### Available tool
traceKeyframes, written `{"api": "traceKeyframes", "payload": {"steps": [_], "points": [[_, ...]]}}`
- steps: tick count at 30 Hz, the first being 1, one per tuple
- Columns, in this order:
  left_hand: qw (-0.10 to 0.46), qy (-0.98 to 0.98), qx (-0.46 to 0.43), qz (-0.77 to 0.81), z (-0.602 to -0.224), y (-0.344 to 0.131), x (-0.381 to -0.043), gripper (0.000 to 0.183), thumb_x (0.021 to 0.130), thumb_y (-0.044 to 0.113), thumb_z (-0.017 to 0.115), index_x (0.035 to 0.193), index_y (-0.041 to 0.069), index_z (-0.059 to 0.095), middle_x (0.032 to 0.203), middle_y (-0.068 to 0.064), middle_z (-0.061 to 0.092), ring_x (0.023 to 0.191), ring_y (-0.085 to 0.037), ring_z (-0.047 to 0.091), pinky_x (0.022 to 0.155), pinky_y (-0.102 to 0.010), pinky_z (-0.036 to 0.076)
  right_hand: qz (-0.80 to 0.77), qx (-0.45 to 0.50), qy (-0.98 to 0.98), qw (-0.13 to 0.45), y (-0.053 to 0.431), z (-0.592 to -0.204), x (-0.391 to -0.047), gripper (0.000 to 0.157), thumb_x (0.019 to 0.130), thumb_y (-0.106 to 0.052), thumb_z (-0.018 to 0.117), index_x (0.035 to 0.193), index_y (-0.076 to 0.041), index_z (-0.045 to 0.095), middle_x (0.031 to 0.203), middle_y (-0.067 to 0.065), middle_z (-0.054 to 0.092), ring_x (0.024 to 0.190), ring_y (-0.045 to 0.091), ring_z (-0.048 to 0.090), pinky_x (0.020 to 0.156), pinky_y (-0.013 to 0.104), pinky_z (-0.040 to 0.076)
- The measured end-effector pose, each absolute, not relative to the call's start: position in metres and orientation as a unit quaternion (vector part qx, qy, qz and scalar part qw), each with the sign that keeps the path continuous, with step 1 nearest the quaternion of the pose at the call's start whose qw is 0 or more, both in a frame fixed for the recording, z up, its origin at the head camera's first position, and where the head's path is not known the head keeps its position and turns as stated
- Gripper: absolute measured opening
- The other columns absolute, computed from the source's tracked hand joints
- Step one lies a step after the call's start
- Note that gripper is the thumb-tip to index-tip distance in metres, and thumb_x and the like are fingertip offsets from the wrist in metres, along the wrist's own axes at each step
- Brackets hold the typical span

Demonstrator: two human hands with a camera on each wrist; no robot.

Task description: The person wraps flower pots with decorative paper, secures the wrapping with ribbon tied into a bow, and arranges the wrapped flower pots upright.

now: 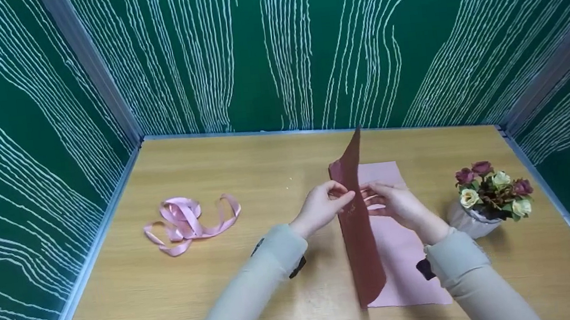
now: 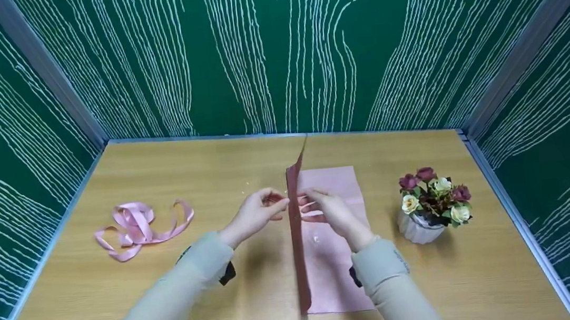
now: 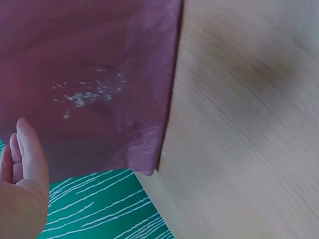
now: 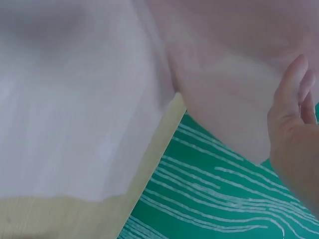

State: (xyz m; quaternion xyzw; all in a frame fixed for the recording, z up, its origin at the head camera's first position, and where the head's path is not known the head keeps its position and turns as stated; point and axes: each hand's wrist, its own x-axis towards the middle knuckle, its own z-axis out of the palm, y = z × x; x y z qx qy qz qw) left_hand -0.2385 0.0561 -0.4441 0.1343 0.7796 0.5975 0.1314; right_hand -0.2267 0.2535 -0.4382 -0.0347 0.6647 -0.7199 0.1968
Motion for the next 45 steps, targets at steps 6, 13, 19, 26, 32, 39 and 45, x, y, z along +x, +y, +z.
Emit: {"api": "traceKeyframes", "payload": {"steps": [6,13,19,26,32,39,45], "points": [[0.136,0.770,0.091,0.617,-0.435,0.054,-0.238,0.022,0.088,0.026,0.067,0.097,0.008,0.060,0.089,-0.003,0.060,0.081,-0.020,0.062,0.076,-0.032,0.058,-0.745,-0.114,0.623,0.210,0.242,-0.450,-0.228,0.021,0.099,-0.028,0.047,0.107,-0.017,0.062,0.097,-0.006,0.065,0.090,0.009,0.062,0.082,0.025,0.054],[0.098,0.817,0.103,0.558,-0.434,0.048,-0.238,0.015,0.088,0.018,0.066,0.090,0.004,0.062,0.081,-0.002,0.058,0.069,-0.010,0.052,0.064,-0.018,0.051,-0.721,-0.133,0.641,0.227,0.234,-0.449,-0.225,0.032,0.098,-0.030,0.049,0.120,-0.009,0.056,0.104,-0.008,0.064,0.096,0.008,0.062,0.090,0.027,0.052],[0.102,0.800,0.102,0.582,-0.437,0.041,-0.239,0.006,0.086,0.003,0.059,0.084,-0.002,0.060,0.073,0.002,0.052,0.061,-0.009,0.055,0.060,-0.023,0.056,-0.537,-0.095,0.822,0.167,0.249,-0.471,-0.230,0.045,0.099,-0.018,0.045,0.133,0.012,0.039,0.116,0.019,0.060,0.109,0.030,0.058,0.098,0.044,0.047],[0.111,0.797,0.097,0.586,-0.444,0.025,-0.238,0.006,0.088,0.003,0.057,0.086,-0.002,0.059,0.075,0.000,0.052,0.060,-0.010,0.054,0.059,-0.023,0.055,-0.280,-0.062,0.953,0.100,0.287,-0.516,-0.227,0.066,0.085,-0.023,0.064,0.131,0.016,0.039,0.132,0.041,0.038,0.124,0.056,0.034,0.105,0.062,0.029],[0.078,0.827,0.107,0.547,-0.447,0.006,-0.241,0.007,0.086,0.004,0.059,0.085,-0.003,0.061,0.070,0.002,0.052,0.055,-0.006,0.049,0.054,-0.017,0.046,-0.248,-0.031,0.955,0.162,0.303,-0.527,-0.225,0.084,0.080,-0.034,0.071,0.138,0.013,0.032,0.139,0.044,0.024,0.128,0.059,0.023,0.107,0.065,0.021],[0.071,0.844,0.111,0.521,-0.455,-0.021,-0.242,0.008,0.084,0.002,0.058,0.079,-0.003,0.061,0.064,0.004,0.050,0.054,-0.006,0.046,0.052,-0.016,0.042,-0.224,-0.019,0.957,0.181,0.306,-0.531,-0.225,0.082,0.077,-0.029,0.076,0.137,0.010,0.037,0.142,0.041,0.023,0.129,0.062,0.019,0.106,0.068,0.021],[0.078,0.858,0.080,0.502,-0.472,-0.040,-0.242,0.011,0.082,0.003,0.058,0.072,0.001,0.060,0.060,0.005,0.048,0.053,-0.008,0.043,0.049,-0.017,0.037,-0.233,-0.004,0.956,0.179,0.306,-0.535,-0.224,0.082,0.075,-0.026,0.078,0.138,0.008,0.038,0.144,0.039,0.022,0.131,0.059,0.018,0.107,0.067,0.020]]}}
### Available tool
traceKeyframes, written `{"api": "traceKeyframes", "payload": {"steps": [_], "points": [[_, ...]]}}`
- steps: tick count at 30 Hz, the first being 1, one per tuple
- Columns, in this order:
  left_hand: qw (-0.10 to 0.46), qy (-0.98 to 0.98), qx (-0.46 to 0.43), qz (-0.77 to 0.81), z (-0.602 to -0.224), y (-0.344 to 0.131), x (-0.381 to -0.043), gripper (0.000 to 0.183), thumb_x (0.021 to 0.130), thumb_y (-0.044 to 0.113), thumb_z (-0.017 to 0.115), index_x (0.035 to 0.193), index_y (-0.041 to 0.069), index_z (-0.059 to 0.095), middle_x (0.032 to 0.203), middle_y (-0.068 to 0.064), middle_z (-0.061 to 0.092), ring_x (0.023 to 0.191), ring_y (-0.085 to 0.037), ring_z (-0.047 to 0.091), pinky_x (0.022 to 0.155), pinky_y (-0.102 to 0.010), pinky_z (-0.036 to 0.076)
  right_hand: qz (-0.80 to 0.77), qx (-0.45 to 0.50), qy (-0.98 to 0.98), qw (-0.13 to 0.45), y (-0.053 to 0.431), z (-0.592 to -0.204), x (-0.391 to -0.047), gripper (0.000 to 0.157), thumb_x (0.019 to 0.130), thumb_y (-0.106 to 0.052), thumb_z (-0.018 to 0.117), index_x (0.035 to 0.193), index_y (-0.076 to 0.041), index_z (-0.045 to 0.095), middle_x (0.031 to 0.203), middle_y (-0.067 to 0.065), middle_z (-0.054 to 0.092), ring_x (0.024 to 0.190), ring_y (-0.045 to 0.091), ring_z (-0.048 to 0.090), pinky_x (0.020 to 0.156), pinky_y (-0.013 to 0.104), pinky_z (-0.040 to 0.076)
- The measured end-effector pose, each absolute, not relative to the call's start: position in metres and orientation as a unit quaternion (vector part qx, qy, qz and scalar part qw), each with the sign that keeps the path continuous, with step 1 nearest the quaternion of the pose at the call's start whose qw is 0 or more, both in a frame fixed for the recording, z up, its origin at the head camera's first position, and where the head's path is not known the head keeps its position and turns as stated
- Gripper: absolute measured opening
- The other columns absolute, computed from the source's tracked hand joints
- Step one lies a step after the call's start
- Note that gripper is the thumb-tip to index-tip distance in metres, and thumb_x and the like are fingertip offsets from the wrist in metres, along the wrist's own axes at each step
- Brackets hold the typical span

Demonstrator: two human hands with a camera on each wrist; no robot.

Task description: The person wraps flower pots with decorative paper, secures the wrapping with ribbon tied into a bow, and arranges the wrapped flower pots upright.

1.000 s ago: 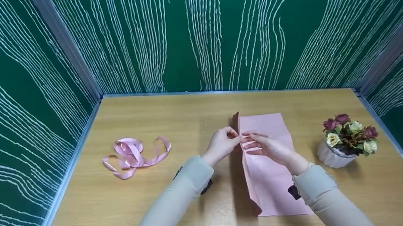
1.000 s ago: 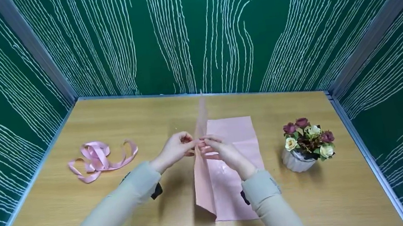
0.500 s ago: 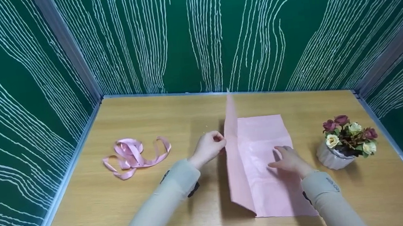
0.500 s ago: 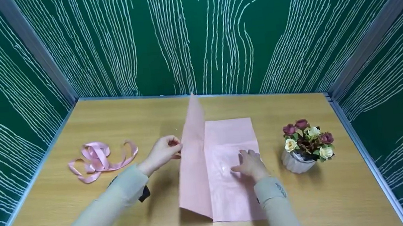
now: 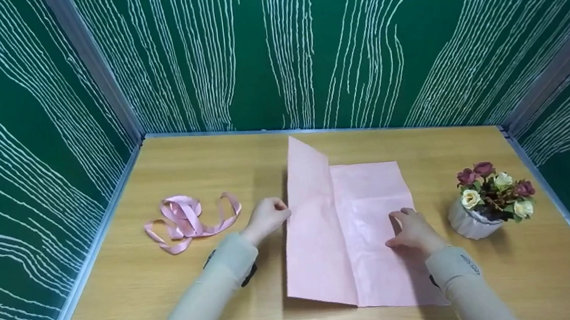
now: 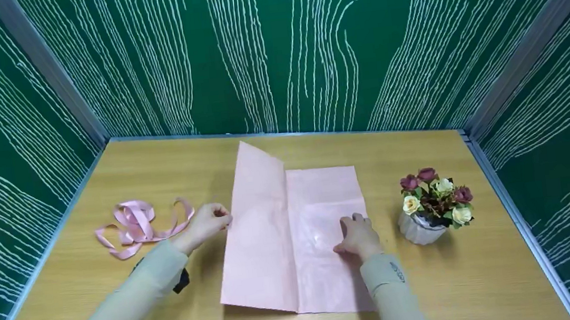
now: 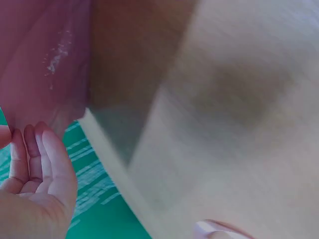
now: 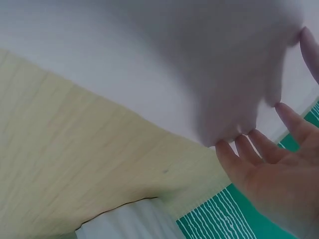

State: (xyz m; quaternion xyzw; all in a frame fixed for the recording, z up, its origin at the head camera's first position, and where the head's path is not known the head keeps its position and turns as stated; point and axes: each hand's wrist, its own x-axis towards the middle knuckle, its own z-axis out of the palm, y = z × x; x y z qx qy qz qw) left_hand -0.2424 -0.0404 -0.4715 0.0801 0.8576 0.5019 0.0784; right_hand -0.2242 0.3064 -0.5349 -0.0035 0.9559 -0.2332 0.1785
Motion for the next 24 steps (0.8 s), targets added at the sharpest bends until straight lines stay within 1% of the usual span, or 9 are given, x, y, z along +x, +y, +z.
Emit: {"api": "traceKeyframes", "payload": {"steps": [4,7,14,20,22,24], "points": [[0.080,0.870,0.052,0.484,-0.484,-0.052,-0.243,0.013,0.082,0.005,0.058,0.069,0.005,0.060,0.062,0.004,0.049,0.056,-0.010,0.043,0.053,-0.019,0.037,-0.229,-0.011,0.960,0.158,0.308,-0.537,-0.222,0.081,0.073,-0.025,0.080,0.135,0.009,0.041,0.142,0.040,0.025,0.130,0.059,0.022,0.107,0.066,0.022],[0.084,0.875,0.035,0.476,-0.494,-0.060,-0.243,0.017,0.081,0.005,0.057,0.065,0.009,0.056,0.060,0.004,0.047,0.056,-0.011,0.043,0.054,-0.021,0.037,-0.230,-0.011,0.961,0.153,0.308,-0.538,-0.222,0.080,0.072,-0.024,0.080,0.135,0.008,0.042,0.142,0.039,0.026,0.129,0.059,0.022,0.107,0.066,0.022],[0.095,0.889,0.033,0.447,-0.514,-0.070,-0.242,0.029,0.079,0.002,0.051,0.056,0.016,0.042,0.052,0.006,0.040,0.049,-0.010,0.037,0.048,-0.021,0.031,-0.234,0.004,0.959,0.160,0.307,-0.537,-0.223,0.081,0.073,-0.025,0.080,0.137,0.006,0.041,0.145,0.038,0.024,0.132,0.056,0.021,0.108,0.066,0.020],[0.082,0.908,0.041,0.409,-0.529,-0.072,-0.241,0.035,0.074,-0.001,0.050,0.048,0.018,0.037,0.044,0.008,0.033,0.043,-0.009,0.032,0.043,-0.021,0.026,-0.236,0.013,0.958,0.165,0.306,-0.537,-0.223,0.080,0.074,-0.025,0.080,0.138,0.003,0.041,0.146,0.036,0.023,0.133,0.055,0.021,0.108,0.066,0.019],[0.072,0.917,0.043,0.391,-0.532,-0.071,-0.241,0.035,0.074,-0.001,0.052,0.047,0.018,0.038,0.046,0.007,0.034,0.046,-0.011,0.034,0.045,-0.021,0.028,-0.234,0.016,0.958,0.164,0.306,-0.537,-0.223,0.080,0.074,-0.025,0.080,0.138,0.003,0.042,0.146,0.036,0.024,0.133,0.055,0.021,0.108,0.066,0.019],[0.066,0.925,0.042,0.371,-0.534,-0.069,-0.240,0.034,0.074,0.000,0.054,0.047,0.016,0.040,0.054,0.004,0.039,0.056,-0.016,0.040,0.053,-0.024,0.035,-0.232,0.020,0.958,0.165,0.306,-0.538,-0.223,0.079,0.074,-0.025,0.080,0.138,0.003,0.042,0.146,0.035,0.024,0.133,0.055,0.021,0.108,0.066,0.019]]}}
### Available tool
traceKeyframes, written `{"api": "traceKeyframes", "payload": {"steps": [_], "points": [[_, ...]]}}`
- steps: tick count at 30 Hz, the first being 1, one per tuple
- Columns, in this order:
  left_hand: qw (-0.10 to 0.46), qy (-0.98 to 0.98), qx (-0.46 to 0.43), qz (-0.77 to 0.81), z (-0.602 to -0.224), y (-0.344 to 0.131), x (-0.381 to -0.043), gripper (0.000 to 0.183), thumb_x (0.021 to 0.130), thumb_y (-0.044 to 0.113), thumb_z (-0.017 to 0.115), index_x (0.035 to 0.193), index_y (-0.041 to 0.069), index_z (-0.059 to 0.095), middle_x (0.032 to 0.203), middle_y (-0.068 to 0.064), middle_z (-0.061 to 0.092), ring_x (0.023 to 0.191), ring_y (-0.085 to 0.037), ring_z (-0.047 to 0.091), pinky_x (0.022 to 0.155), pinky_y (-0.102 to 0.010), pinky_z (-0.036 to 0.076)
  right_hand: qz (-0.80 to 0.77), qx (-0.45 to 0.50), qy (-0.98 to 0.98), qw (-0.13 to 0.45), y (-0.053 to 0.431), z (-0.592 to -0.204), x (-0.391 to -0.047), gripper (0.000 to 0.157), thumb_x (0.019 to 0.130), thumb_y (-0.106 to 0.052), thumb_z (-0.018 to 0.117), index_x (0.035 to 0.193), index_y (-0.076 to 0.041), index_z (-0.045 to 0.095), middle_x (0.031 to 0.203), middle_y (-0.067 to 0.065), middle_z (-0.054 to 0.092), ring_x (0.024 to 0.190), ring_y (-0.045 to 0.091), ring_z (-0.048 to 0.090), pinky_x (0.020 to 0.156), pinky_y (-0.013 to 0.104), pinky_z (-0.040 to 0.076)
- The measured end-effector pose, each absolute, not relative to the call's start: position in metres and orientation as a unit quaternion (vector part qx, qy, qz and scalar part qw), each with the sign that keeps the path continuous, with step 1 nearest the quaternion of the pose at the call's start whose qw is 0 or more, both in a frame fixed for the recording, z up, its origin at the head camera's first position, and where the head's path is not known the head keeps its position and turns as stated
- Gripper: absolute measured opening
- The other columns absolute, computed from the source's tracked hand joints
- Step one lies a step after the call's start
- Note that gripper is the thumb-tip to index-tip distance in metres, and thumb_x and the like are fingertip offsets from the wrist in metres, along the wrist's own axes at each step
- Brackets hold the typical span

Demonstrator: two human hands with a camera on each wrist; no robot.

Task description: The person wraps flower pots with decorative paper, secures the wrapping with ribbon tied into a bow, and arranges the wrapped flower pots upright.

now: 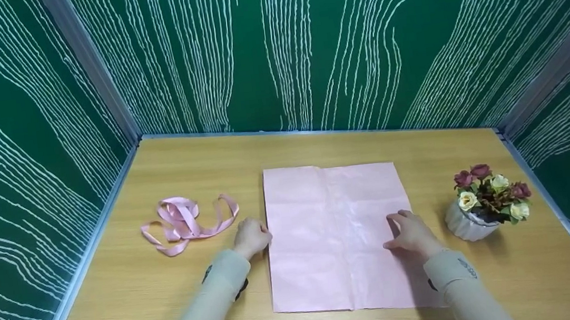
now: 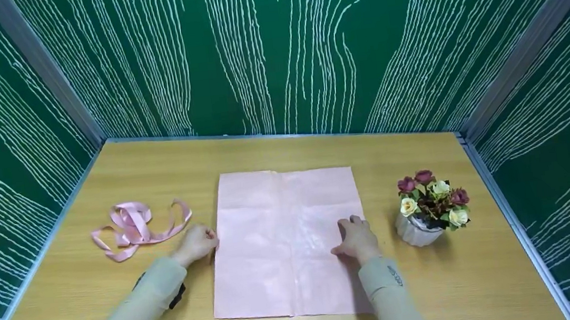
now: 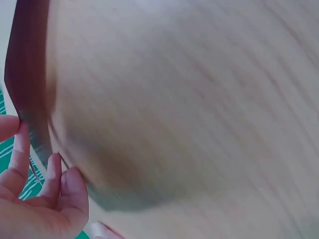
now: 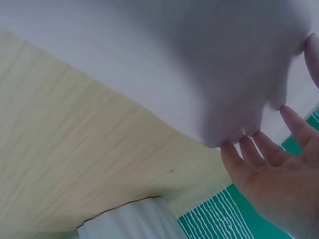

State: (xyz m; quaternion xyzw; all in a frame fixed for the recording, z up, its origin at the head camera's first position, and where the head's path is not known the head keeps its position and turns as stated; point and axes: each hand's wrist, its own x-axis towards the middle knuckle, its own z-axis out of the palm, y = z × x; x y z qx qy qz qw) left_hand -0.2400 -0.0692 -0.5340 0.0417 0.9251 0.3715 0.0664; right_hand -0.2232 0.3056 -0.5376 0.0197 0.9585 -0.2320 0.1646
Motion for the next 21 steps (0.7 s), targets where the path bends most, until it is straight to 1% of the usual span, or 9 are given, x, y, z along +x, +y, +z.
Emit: {"api": "traceKeyframes", "payload": {"steps": [2,4,6,9,10,13,16,18,21], "points": [[0.061,0.934,0.041,0.349,-0.535,-0.068,-0.239,0.031,0.075,0.001,0.056,0.049,0.014,0.045,0.067,-0.002,0.047,0.071,-0.022,0.046,0.065,-0.030,0.041,-0.230,0.022,0.959,0.165,0.305,-0.538,-0.223,0.079,0.074,-0.026,0.080,0.138,0.003,0.042,0.146,0.035,0.024,0.133,0.055,0.021,0.108,0.066,0.019],[0.055,0.945,0.046,0.318,-0.536,-0.066,-0.238,0.027,0.076,0.002,0.058,0.052,0.011,0.049,0.081,-0.006,0.051,0.084,-0.026,0.046,0.077,-0.037,0.042,-0.231,0.024,0.958,0.166,0.305,-0.538,-0.223,0.079,0.074,-0.026,0.080,0.138,0.003,0.042,0.146,0.035,0.024,0.133,0.055,0.021,0.108,0.066,0.019],[0.059,0.955,0.052,0.287,-0.537,-0.064,-0.237,0.022,0.077,0.003,0.058,0.057,0.008,0.055,0.095,-0.012,0.055,0.094,-0.030,0.048,0.086,-0.042,0.044,-0.230,0.019,0.960,0.161,0.305,-0.537,-0.222,0.079,0.074,-0.025,0.080,0.137,0.003,0.043,0.145,0.036,0.025,0.132,0.055,0.022,0.107,0.066,0.021],[0.060,0.968,0.060,0.235,-0.538,-0.060,-0.236,0.009,0.080,0.005,0.059,0.073,0.002,0.065,0.111,-0.018,0.056,0.103,-0.033,0.049,0.090,-0.046,0.046,-0.232,0.011,0.961,0.152,0.304,-0.537,-0.220,0.078,0.073,-0.024,0.080,0.136,0.005,0.043,0.144,0.037,0.026,0.131,0.056,0.024,0.107,0.066,0.023],[0.061,0.971,0.061,0.223,-0.537,-0.059,-0.235,0.009,0.081,0.005,0.059,0.080,0.000,0.066,0.114,-0.019,0.055,0.105,-0.034,0.049,0.091,-0.047,0.047,-0.230,0.007,0.962,0.148,0.304,-0.536,-0.220,0.078,0.073,-0.023,0.081,0.135,0.005,0.044,0.143,0.037,0.027,0.130,0.057,0.024,0.106,0.066,0.024],[0.064,0.978,0.059,0.191,-0.536,-0.056,-0.236,0.019,0.083,0.006,0.059,0.097,-0.003,0.067,0.117,-0.019,0.054,0.107,-0.034,0.049,0.091,-0.048,0.048,-0.227,0.000,0.963,0.142,0.304,-0.535,-0.219,0.078,0.072,-0.023,0.081,0.134,0.006,0.044,0.142,0.038,0.028,0.129,0.058,0.025,0.106,0.065,0.025],[0.066,0.983,0.054,0.164,-0.536,-0.053,-0.236,0.024,0.084,0.009,0.059,0.104,-0.003,0.066,0.118,-0.018,0.054,0.108,-0.033,0.050,0.093,-0.047,0.046,-0.224,-0.001,0.964,0.142,0.304,-0.535,-0.220,0.079,0.072,-0.025,0.081,0.135,0.007,0.043,0.142,0.039,0.027,0.129,0.058,0.024,0.106,0.065,0.024],[0.059,0.987,0.051,0.138,-0.537,-0.050,-0.237,0.030,0.086,0.011,0.059,0.112,-0.003,0.062,0.120,-0.018,0.054,0.112,-0.033,0.050,0.098,-0.046,0.044,-0.224,0.003,0.963,0.148,0.304,-0.536,-0.220,0.080,0.073,-0.025,0.081,0.135,0.007,0.043,0.143,0.038,0.026,0.130,0.057,0.024,0.107,0.065,0.023],[0.050,0.990,0.069,0.115,-0.537,-0.046,-0.235,0.043,0.089,0.017,0.059,0.126,-0.005,0.051,0.128,-0.022,0.051,0.123,-0.035,0.046,0.107,-0.046,0.036,-0.222,0.006,0.963,0.150,0.306,-0.536,-0.221,0.080,0.073,-0.025,0.081,0.136,0.007,0.043,0.143,0.038,0.026,0.130,0.057,0.023,0.107,0.065,0.022]]}}
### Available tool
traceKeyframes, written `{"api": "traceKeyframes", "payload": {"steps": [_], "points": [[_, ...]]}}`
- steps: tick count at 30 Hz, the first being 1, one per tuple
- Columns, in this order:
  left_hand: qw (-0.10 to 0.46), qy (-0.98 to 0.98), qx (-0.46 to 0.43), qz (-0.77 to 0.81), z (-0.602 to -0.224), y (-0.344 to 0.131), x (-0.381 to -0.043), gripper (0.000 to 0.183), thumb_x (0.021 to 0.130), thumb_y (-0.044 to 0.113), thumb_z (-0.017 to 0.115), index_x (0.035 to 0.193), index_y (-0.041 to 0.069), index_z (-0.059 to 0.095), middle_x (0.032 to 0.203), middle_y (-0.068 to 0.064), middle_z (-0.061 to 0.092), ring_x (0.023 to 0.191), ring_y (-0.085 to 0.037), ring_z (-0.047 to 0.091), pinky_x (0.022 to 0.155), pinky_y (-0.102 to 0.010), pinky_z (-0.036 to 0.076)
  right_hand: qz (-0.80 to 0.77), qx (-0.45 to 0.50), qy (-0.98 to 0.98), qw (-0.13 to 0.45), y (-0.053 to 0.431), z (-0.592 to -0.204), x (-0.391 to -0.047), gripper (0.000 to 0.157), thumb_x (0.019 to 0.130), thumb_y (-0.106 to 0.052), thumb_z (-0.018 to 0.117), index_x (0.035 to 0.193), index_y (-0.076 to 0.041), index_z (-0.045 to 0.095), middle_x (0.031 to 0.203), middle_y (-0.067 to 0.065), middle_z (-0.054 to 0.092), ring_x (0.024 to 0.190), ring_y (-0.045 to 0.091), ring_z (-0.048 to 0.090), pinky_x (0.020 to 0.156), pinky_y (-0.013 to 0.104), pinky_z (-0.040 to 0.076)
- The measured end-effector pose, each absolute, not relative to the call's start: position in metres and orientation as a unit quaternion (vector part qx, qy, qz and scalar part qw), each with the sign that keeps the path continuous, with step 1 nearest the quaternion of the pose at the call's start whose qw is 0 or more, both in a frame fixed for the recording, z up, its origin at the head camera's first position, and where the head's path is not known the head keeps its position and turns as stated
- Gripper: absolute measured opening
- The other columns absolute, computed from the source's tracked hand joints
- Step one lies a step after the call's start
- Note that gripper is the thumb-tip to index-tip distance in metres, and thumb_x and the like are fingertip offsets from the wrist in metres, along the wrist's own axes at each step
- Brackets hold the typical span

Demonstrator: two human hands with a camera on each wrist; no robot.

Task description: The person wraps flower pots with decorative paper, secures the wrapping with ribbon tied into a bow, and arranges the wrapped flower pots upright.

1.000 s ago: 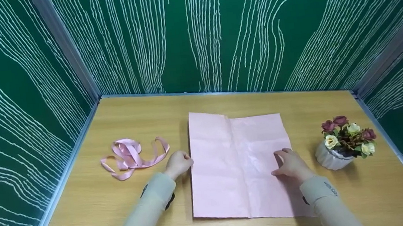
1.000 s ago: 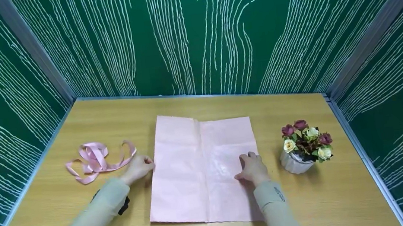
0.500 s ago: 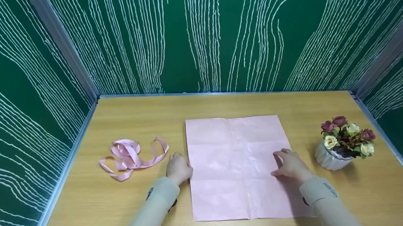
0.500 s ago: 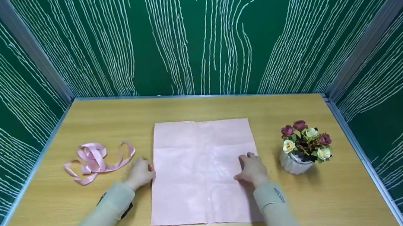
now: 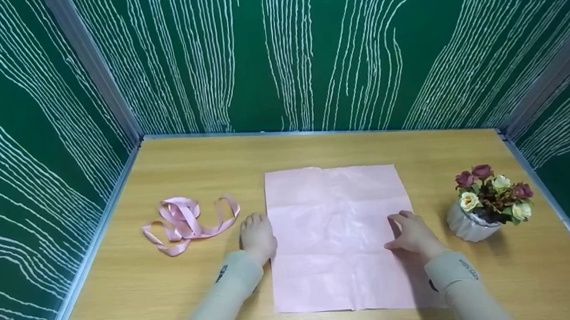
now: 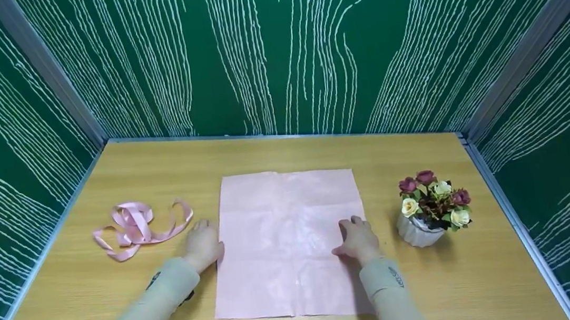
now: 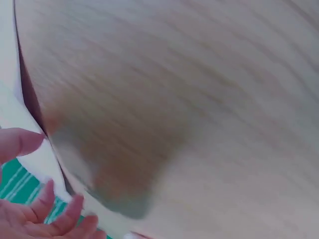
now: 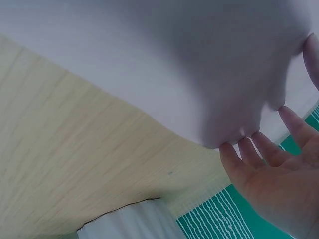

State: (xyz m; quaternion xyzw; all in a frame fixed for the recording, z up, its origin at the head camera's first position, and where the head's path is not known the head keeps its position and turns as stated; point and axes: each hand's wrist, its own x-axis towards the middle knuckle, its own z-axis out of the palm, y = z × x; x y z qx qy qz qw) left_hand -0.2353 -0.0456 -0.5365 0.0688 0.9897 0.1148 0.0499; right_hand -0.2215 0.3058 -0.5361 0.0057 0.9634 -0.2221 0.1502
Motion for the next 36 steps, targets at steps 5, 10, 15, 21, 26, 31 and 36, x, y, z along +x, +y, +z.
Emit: {"api": "traceKeyframes", "payload": {"steps": [5,10,15,21,26,31,36], "points": [[0.097,0.970,0.157,0.158,-0.533,-0.035,-0.228,0.073,0.087,0.033,0.067,0.139,-0.007,0.036,0.149,-0.025,0.031,0.141,-0.037,0.024,0.117,-0.046,0.022,-0.226,0.012,0.962,0.152,0.305,-0.536,-0.223,0.079,0.073,-0.023,0.080,0.136,0.005,0.043,0.145,0.037,0.024,0.131,0.057,0.022,0.108,0.065,0.021],[0.176,0.951,0.213,0.142,-0.535,-0.029,-0.223,0.094,0.080,0.047,0.071,0.146,-0.002,0.026,0.156,-0.021,0.014,0.145,-0.035,0.009,0.119,-0.044,0.013,-0.230,0.009,0.961,0.153,0.302,-0.536,-0.223,0.078,0.074,-0.023,0.079,0.137,0.005,0.042,0.145,0.037,0.023,0.132,0.057,0.021,0.108,0.065,0.020],[0.210,0.949,0.203,0.118,-0.532,-0.032,-0.225,0.104,0.073,0.050,0.075,0.149,0.002,0.022,0.158,-0.017,0.012,0.146,-0.033,0.008,0.119,-0.045,0.013,-0.228,-0.003,0.963,0.145,0.302,-0.536,-0.222,0.079,0.073,-0.024,0.080,0.135,0.006,0.043,0.143,0.039,0.025,0.130,0.058,0.023,0.107,0.066,0.022],[0.225,0.945,0.191,0.140,-0.531,-0.033,-0.226,0.109,0.070,0.046,0.079,0.150,0.003,0.020,0.158,-0.016,0.009,0.146,-0.033,0.007,0.119,-0.047,0.012,-0.212,-0.034,0.969,0.121,0.302,-0.535,-0.221,0.078,0.071,-0.023,0.081,0.132,0.010,0.045,0.138,0.041,0.031,0.125,0.061,0.029,0.103,0.065,0.030],[0.214,0.948,0.189,0.138,-0.533,-0.030,-0.226,0.107,0.070,0.045,0.080,0.149,0.003,0.021,0.158,-0.016,0.011,0.146,-0.033,0.008,0.119,-0.046,0.013,-0.230,-0.006,0.963,0.141,0.302,-0.537,-0.221,0.078,0.074,-0.021,0.080,0.136,0.007,0.042,0.143,0.038,0.026,0.129,0.058,0.024,0.106,0.065,0.024],[0.209,0.949,0.187,0.141,-0.532,-0.028,-0.224,0.107,0.070,0.043,0.081,0.149,0.003,0.022,0.158,-0.016,0.012,0.146,-0.033,0.009,0.118,-0.047,0.013,-0.237,0.003,0.960,0.146,0.303,-0.538,-0.220,0.078,0.074,-0.021,0.080,0.136,0.006,0.042,0.144,0.038,0.024,0.130,0.058,0.023,0.107,0.065,0.023],[0.208,0.949,0.188,0.143,-0.531,-0.026,-0.224,0.106,0.070,0.042,0.081,0.149,0.003,0.023,0.158,-0.017,0.012,0.146,-0.033,0.009,0.118,-0.047,0.013,-0.236,0.003,0.960,0.148,0.304,-0.538,-0.219,0.078,0.074,-0.022,0.080,0.137,0.006,0.041,0.144,0.038,0.023,0.130,0.058,0.022,0.106,0.066,0.022]]}}
